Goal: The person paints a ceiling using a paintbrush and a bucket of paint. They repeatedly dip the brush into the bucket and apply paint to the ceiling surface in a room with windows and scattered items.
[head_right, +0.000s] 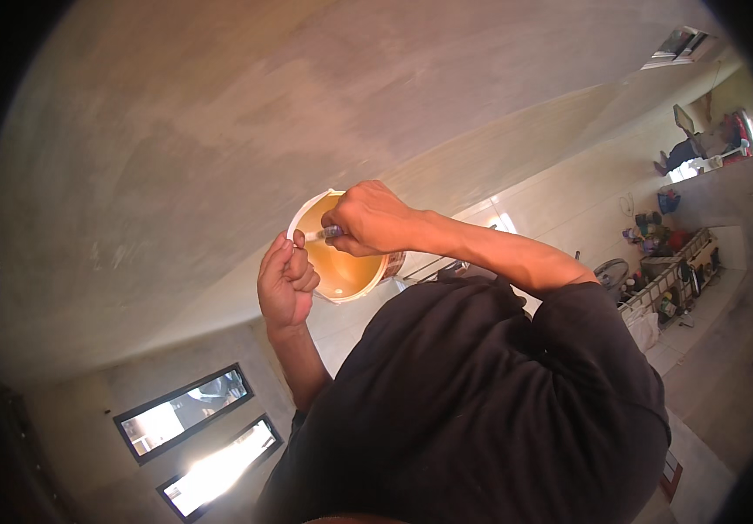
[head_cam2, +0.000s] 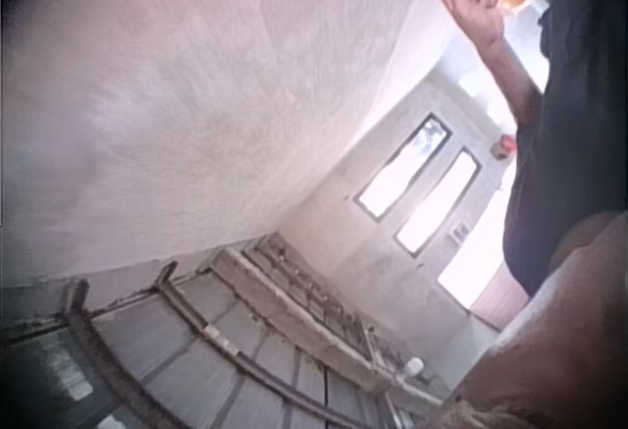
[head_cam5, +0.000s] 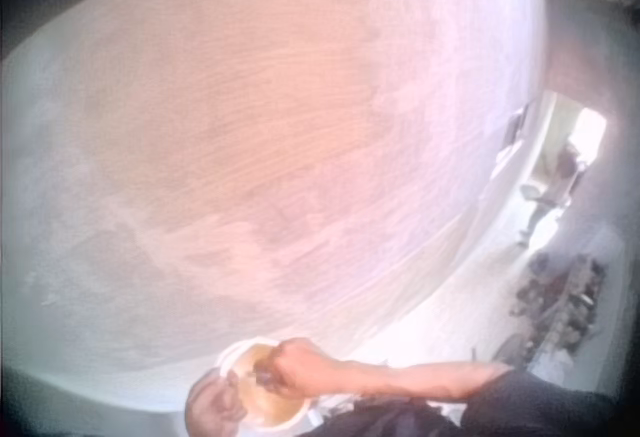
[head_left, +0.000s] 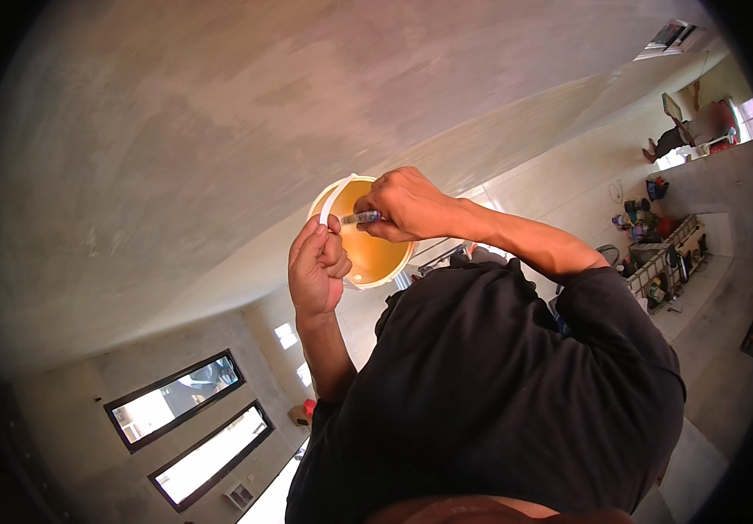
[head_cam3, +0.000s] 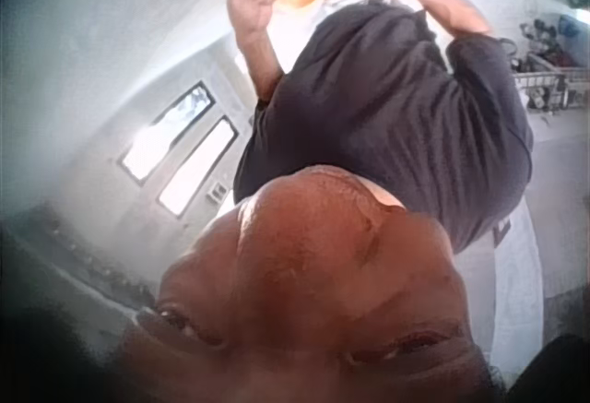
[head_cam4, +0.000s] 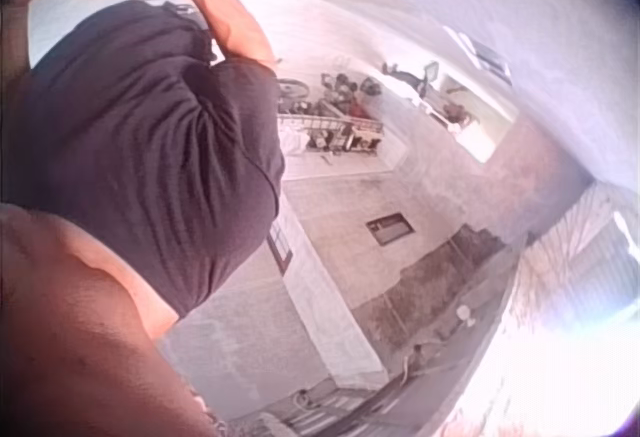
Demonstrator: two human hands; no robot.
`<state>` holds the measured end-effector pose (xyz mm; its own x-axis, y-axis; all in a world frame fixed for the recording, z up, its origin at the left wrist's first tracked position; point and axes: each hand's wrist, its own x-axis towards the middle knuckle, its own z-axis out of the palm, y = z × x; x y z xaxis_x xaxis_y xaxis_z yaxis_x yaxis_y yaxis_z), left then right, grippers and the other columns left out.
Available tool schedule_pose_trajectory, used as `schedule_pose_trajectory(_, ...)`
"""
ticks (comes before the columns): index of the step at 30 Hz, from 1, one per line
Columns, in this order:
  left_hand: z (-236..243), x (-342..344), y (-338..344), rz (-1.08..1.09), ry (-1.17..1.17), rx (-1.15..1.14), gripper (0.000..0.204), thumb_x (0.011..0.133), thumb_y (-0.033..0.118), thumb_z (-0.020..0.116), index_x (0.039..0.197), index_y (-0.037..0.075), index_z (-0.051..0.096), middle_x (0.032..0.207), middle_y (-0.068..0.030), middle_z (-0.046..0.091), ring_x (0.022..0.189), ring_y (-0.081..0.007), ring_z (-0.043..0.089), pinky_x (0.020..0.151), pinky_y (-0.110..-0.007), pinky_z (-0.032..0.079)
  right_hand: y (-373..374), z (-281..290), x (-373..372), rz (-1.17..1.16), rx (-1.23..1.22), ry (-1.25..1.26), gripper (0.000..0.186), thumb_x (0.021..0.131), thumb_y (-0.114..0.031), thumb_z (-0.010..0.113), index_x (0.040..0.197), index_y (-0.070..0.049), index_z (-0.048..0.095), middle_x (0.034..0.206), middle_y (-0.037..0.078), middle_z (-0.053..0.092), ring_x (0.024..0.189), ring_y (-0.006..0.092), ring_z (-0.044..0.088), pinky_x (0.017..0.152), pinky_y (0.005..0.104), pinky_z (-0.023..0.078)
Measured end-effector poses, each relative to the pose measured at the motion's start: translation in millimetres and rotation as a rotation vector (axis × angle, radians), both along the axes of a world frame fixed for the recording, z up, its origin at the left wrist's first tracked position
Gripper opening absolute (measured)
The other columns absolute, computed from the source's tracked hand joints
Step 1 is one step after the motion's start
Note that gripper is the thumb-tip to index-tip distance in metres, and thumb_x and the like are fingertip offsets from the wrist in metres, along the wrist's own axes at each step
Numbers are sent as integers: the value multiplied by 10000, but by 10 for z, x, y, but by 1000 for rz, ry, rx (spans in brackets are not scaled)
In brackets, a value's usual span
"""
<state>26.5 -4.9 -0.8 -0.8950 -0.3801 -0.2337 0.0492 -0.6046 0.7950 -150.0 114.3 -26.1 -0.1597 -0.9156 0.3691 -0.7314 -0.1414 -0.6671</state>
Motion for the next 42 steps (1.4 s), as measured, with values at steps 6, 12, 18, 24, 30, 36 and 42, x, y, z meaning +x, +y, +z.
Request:
schedule_pose_trajectory(6, -28, 32, -1, -12, -28, 71, 177, 1025, 162, 363, 1055, 29, 476, 565, 78, 249, 415, -26, 187, 409, -212, 174, 6, -155, 29, 11, -56, 348, 405, 613, -101, 746, 1000, -24, 659, 824, 99, 682, 788, 264, 631, 742, 364, 481)
schedule_pose_trajectory(12, -46, 45, -18, -35, -75, 78, 180, 1030, 172, 361, 1055, 34, 474, 566, 81, 258, 414, -25, 191, 408, -210, 176, 24, -226, 100, -203, -138, 303, 410, 610, -89, 740, 1005, -34, 649, 803, 65, 669, 769, 239, 632, 707, 349, 469)
schedule_pose_trajectory(18, 3, 2, 16, -4, -45, 38, 180, 1026, 165, 360, 1038, 28, 477, 565, 80, 255, 418, -23, 189, 408, -212, 171, 24, -222, 126, -273, -267, 265, 349, 633, -100, 751, 970, -38, 687, 762, 74, 664, 717, 250, 630, 659, 353, 473)
schedule_pose_trajectory(24, 20, -70, -20, 56, 63, -44, 198, 1016, 153, 369, 1010, 2, 496, 580, 58, 271, 450, -36, 185, 427, -225, 174, 102, 23, 164, -407, -30, -311, 167, 762, -177, 720, 777, -11, 717, 575, 146, 592, 474, 241, 528, 492, 370, 425)
schedule_pose_trajectory(30, 3, -55, -88, 32, 63, -53, 190, 1019, 172, 373, 1019, 15, 480, 560, 78, 254, 423, -24, 182, 416, -216, 165, -22, 74, 320, -221, 244, -511, 198, 760, -171, 701, 825, 14, 720, 558, 133, 567, 487, 152, 506, 501, 307, 411)
schedule_pose_trajectory(36, -95, -57, -77, 66, 70, -45, 183, 1012, 163, 377, 1019, 14, 482, 559, 76, 255, 424, -27, 185, 417, -223, 162, -157, -257, 314, -136, 209, -802, 179, 757, -154, 696, 817, 13, 721, 590, 124, 594, 523, 131, 506, 525, 323, 429)
schedule_pose_trajectory(42, -165, -14, -120, 121, 19, -17, 199, 1016, 161, 383, 1029, 10, 512, 572, 63, 261, 436, -35, 182, 415, -228, 164, 3, -159, 213, -234, -161, -27, 159, 720, -120, 740, 833, -11, 718, 662, 115, 647, 583, 250, 613, 557, 360, 470)
